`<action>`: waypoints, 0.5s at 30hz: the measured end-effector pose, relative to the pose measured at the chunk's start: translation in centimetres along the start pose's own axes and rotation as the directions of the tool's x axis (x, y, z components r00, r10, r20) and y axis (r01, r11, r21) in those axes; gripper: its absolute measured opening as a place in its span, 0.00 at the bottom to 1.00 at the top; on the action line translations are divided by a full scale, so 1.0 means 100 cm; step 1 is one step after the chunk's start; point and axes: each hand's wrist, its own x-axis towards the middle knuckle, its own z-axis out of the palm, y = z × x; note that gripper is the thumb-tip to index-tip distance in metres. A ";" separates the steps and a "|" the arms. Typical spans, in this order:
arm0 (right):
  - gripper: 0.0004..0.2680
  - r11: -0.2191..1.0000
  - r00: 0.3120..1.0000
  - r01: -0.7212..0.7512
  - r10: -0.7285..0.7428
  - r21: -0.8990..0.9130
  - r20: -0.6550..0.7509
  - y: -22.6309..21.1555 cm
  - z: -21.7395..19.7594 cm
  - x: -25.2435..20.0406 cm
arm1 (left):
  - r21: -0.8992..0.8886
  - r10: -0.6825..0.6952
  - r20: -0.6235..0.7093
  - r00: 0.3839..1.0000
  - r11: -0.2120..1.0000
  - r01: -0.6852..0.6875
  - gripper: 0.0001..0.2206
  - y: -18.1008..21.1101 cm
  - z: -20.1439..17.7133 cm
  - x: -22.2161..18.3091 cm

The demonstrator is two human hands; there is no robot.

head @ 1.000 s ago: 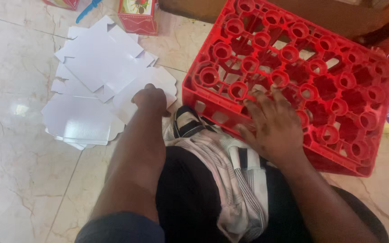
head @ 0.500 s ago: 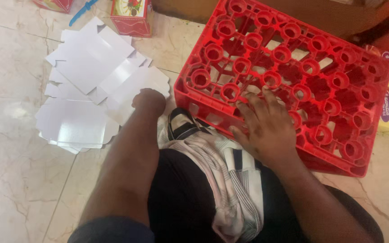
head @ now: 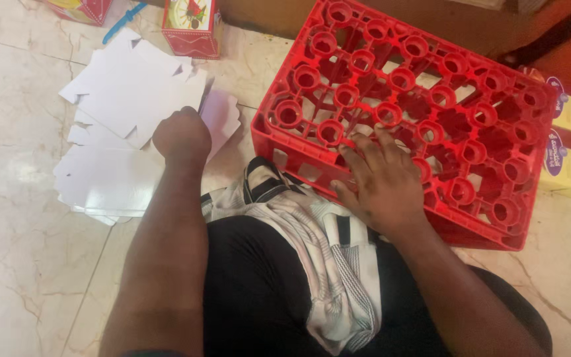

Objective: The person folds a cardboard sheet into a box by hand and places it on a stack of boxes.

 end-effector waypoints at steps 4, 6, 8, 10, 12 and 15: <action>0.21 1.000 1.000 -0.001 0.001 0.008 -0.005 -0.001 -0.001 0.000 | -0.333 -0.071 -0.017 0.997 0.941 0.062 0.15 -0.014 -0.004 -0.013; 0.21 1.000 1.000 0.001 -0.001 0.003 -0.009 -0.001 -0.002 0.000 | -0.432 -0.100 -0.070 0.993 0.900 0.060 0.15 -0.028 -0.001 -0.013; 0.21 1.000 1.000 0.017 -0.017 -0.018 -0.020 0.000 -0.001 0.000 | -0.424 -0.142 -0.169 0.975 0.904 0.058 0.12 -0.036 0.006 -0.012; 0.20 1.000 0.999 0.028 -0.028 -0.006 -0.041 0.000 -0.001 -0.001 | -0.405 -0.137 -0.361 0.922 0.914 -0.023 0.09 -0.039 0.012 -0.009; 0.20 1.000 0.998 0.029 -0.028 0.008 -0.051 0.000 -0.001 -0.002 | -0.337 -0.078 -0.623 0.778 0.925 -0.177 0.08 -0.039 0.013 -0.005; 0.21 1.000 0.998 0.021 -0.021 0.008 -0.053 0.000 0.000 -0.001 | -0.389 -0.071 -0.737 0.673 0.857 -0.336 0.05 -0.043 0.015 -0.017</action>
